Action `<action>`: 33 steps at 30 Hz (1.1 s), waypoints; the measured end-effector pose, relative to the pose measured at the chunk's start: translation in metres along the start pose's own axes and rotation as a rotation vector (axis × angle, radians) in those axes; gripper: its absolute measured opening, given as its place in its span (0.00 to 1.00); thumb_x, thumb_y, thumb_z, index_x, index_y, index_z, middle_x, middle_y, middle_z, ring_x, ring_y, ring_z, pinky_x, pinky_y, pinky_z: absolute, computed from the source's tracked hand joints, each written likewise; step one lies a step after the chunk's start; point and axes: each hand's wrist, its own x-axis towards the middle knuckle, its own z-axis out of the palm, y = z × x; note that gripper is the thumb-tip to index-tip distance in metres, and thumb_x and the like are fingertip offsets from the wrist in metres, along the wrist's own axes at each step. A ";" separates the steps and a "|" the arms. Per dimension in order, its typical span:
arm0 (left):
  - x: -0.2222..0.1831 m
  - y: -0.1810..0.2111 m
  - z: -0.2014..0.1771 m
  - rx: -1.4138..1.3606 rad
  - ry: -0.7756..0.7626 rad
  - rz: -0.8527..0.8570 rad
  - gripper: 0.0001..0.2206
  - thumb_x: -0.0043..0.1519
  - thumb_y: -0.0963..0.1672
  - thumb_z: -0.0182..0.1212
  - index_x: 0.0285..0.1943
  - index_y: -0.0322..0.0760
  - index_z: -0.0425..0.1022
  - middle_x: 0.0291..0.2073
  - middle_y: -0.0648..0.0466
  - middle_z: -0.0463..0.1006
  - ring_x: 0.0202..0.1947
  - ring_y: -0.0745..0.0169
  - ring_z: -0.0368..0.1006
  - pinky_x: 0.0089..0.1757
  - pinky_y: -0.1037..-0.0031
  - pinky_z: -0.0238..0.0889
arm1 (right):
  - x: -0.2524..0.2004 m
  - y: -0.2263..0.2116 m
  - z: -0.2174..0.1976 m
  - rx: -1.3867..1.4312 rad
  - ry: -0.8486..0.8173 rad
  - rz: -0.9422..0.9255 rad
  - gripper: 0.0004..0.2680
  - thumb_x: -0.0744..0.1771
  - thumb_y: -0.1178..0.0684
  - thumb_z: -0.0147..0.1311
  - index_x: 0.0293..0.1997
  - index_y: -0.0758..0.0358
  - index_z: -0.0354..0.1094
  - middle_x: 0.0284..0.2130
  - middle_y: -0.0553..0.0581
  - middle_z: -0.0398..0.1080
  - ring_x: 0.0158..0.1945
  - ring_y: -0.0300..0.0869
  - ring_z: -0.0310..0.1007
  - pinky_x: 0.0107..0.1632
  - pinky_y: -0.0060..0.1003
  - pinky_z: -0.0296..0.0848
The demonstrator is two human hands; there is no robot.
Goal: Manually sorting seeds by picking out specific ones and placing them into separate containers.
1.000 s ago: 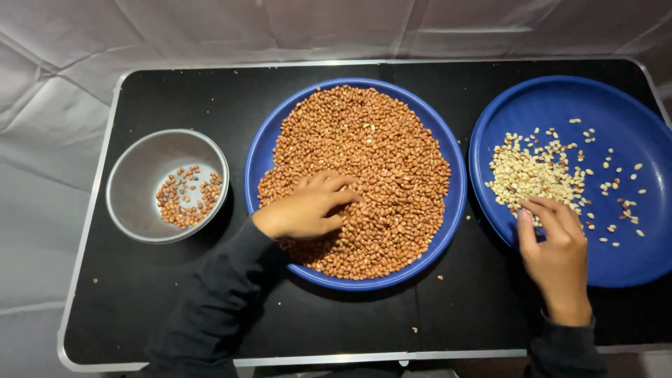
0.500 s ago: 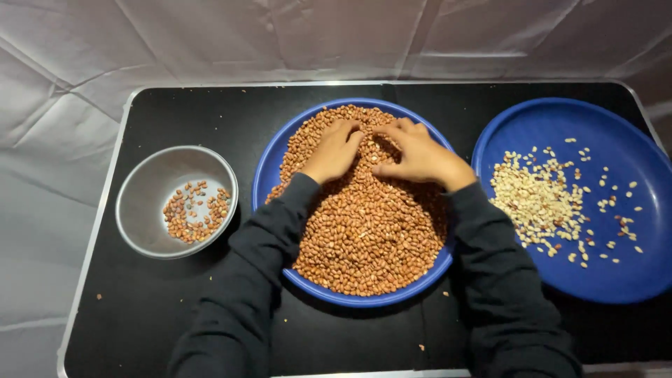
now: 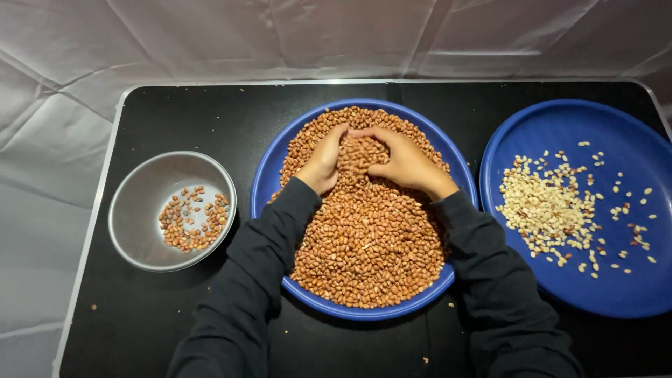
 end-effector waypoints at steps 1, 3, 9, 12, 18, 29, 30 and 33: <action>-0.012 0.006 0.008 0.000 0.001 -0.004 0.23 0.74 0.52 0.40 0.59 0.33 0.77 0.49 0.32 0.81 0.50 0.44 0.80 0.49 0.60 0.75 | -0.002 -0.001 -0.001 0.002 -0.001 0.003 0.26 0.59 0.61 0.64 0.65 0.53 0.66 0.59 0.64 0.71 0.65 0.61 0.67 0.66 0.55 0.64; -0.034 0.021 0.026 -0.074 0.062 -0.059 0.20 0.72 0.52 0.48 0.58 0.34 0.74 0.51 0.32 0.80 0.53 0.43 0.79 0.50 0.55 0.75 | -0.005 -0.004 -0.006 -0.006 0.041 -0.066 0.21 0.61 0.59 0.58 0.63 0.53 0.69 0.57 0.63 0.72 0.62 0.61 0.69 0.62 0.56 0.67; -0.012 0.006 0.010 -0.156 0.047 -0.064 0.21 0.71 0.53 0.51 0.58 0.33 0.72 0.50 0.29 0.79 0.51 0.40 0.79 0.47 0.52 0.76 | -0.008 0.022 -0.002 -0.162 0.184 -0.169 0.13 0.65 0.59 0.54 0.53 0.55 0.76 0.51 0.60 0.73 0.56 0.61 0.72 0.59 0.53 0.69; -0.060 0.042 0.040 -0.064 0.026 -0.023 0.22 0.71 0.54 0.47 0.63 0.37 0.72 0.62 0.32 0.58 0.62 0.38 0.53 0.56 0.51 0.50 | -0.005 0.031 0.004 -0.243 0.313 -0.219 0.08 0.67 0.56 0.57 0.48 0.50 0.77 0.46 0.52 0.74 0.50 0.52 0.73 0.54 0.46 0.72; -0.089 0.069 0.059 0.086 -0.052 0.070 0.24 0.72 0.56 0.40 0.69 0.45 0.73 0.80 0.35 0.30 0.78 0.36 0.15 0.68 0.47 0.10 | -0.005 0.018 0.014 -0.179 0.371 -0.347 0.04 0.68 0.59 0.59 0.45 0.59 0.76 0.39 0.57 0.74 0.45 0.54 0.76 0.49 0.45 0.75; -0.021 0.017 0.008 -0.280 -0.385 0.195 0.30 0.72 0.56 0.43 0.73 0.31 0.64 0.64 0.32 0.70 0.63 0.38 0.71 0.58 0.49 0.68 | -0.007 -0.004 0.022 -0.201 0.370 -0.357 0.07 0.68 0.55 0.62 0.50 0.60 0.74 0.37 0.62 0.72 0.41 0.56 0.76 0.47 0.48 0.76; -0.026 0.020 0.014 -0.287 -0.392 0.204 0.30 0.73 0.56 0.42 0.73 0.30 0.63 0.68 0.33 0.67 0.64 0.38 0.70 0.59 0.49 0.67 | -0.005 0.002 0.025 -0.197 0.372 -0.349 0.07 0.68 0.55 0.61 0.50 0.59 0.75 0.37 0.61 0.72 0.40 0.54 0.76 0.46 0.47 0.76; -0.027 0.020 0.015 -0.266 -0.390 0.209 0.31 0.72 0.57 0.41 0.74 0.30 0.62 0.70 0.36 0.64 0.65 0.37 0.68 0.59 0.49 0.68 | -0.004 0.013 0.030 -0.214 0.376 -0.335 0.07 0.68 0.56 0.61 0.50 0.57 0.76 0.36 0.59 0.72 0.39 0.52 0.76 0.44 0.45 0.77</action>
